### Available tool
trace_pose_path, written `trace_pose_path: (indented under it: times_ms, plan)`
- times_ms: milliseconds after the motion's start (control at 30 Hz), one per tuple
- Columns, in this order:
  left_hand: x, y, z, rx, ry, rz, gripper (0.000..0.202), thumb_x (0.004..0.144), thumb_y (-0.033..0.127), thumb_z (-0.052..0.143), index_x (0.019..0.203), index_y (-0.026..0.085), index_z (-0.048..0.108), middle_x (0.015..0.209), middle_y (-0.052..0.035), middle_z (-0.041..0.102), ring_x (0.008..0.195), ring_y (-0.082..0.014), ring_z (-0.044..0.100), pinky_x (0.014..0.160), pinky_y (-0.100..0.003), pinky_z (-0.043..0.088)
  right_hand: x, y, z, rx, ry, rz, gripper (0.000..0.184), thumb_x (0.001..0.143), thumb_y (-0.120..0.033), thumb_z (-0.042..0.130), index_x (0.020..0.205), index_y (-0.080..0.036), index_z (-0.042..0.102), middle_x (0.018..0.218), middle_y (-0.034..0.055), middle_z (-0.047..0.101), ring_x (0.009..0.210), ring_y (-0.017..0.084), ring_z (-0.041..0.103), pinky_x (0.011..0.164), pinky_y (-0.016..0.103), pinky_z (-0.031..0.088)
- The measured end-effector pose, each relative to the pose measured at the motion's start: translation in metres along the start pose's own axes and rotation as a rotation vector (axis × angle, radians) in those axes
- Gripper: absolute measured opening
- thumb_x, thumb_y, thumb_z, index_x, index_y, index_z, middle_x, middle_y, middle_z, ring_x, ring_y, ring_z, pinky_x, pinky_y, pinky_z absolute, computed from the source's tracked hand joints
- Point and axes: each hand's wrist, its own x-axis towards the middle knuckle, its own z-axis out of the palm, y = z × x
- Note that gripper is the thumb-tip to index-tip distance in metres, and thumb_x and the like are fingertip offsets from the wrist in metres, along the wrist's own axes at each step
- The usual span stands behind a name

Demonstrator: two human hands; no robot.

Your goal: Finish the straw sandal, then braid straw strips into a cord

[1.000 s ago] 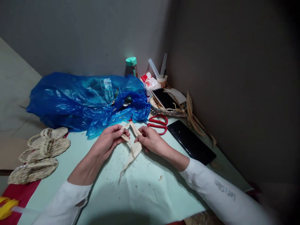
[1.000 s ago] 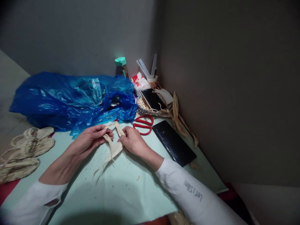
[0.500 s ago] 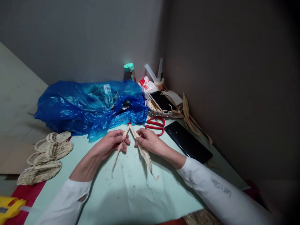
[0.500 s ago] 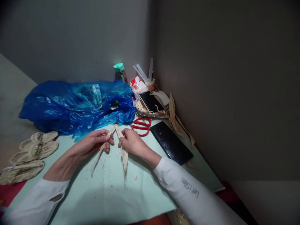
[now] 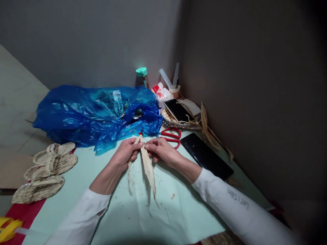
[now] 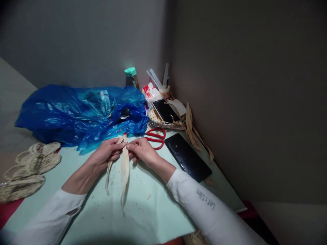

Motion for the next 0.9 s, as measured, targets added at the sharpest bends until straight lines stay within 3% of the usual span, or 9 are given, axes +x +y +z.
trace_pose_path:
  times_ms: [133,567,700,900]
  plan:
    - [-0.001,0.002,0.001,-0.008,-0.029,-0.004,0.032,0.057,0.027,0.083,0.07,0.013,0.056,0.047,0.0108,0.036,0.034,0.0017,0.022,0.031,-0.012,0.012,0.0,-0.002,0.003,-0.037,0.045,-0.021,0.008,0.08,-0.015,0.058,0.072,-0.012,0.058,0.055,-0.0035,0.05,0.044,0.006,0.044,0.038,0.016,0.038]
    - [-0.006,0.012,-0.002,0.043,-0.085,-0.023,0.022,0.062,0.02,0.075,0.077,0.008,0.065,0.05,0.0071,0.042,0.033,0.0017,0.023,0.032,-0.015,0.009,-0.004,-0.007,0.003,-0.155,0.113,-0.029,0.002,0.071,-0.016,0.057,0.071,-0.014,0.057,0.058,-0.0037,0.048,0.047,0.007,0.043,0.042,0.018,0.039]
    - [-0.005,0.009,0.0,0.051,-0.064,-0.013,0.018,0.062,0.021,0.074,0.068,0.012,0.06,0.048,0.0089,0.037,0.034,0.0007,0.023,0.032,-0.015,0.011,-0.003,-0.006,0.007,-0.436,0.156,-0.046,0.007,0.071,-0.018,0.053,0.065,-0.015,0.056,0.055,-0.0022,0.05,0.047,0.01,0.046,0.047,0.021,0.036]
    - [-0.006,0.003,0.005,0.097,-0.024,0.017,0.023,0.063,0.025,0.073,0.061,0.015,0.053,0.045,0.0093,0.035,0.035,-0.0014,0.024,0.033,-0.016,0.013,-0.006,-0.007,0.012,-0.83,0.269,-0.187,0.014,0.076,-0.021,0.053,0.065,-0.015,0.061,0.063,0.0028,0.061,0.061,0.014,0.052,0.057,0.025,0.03]
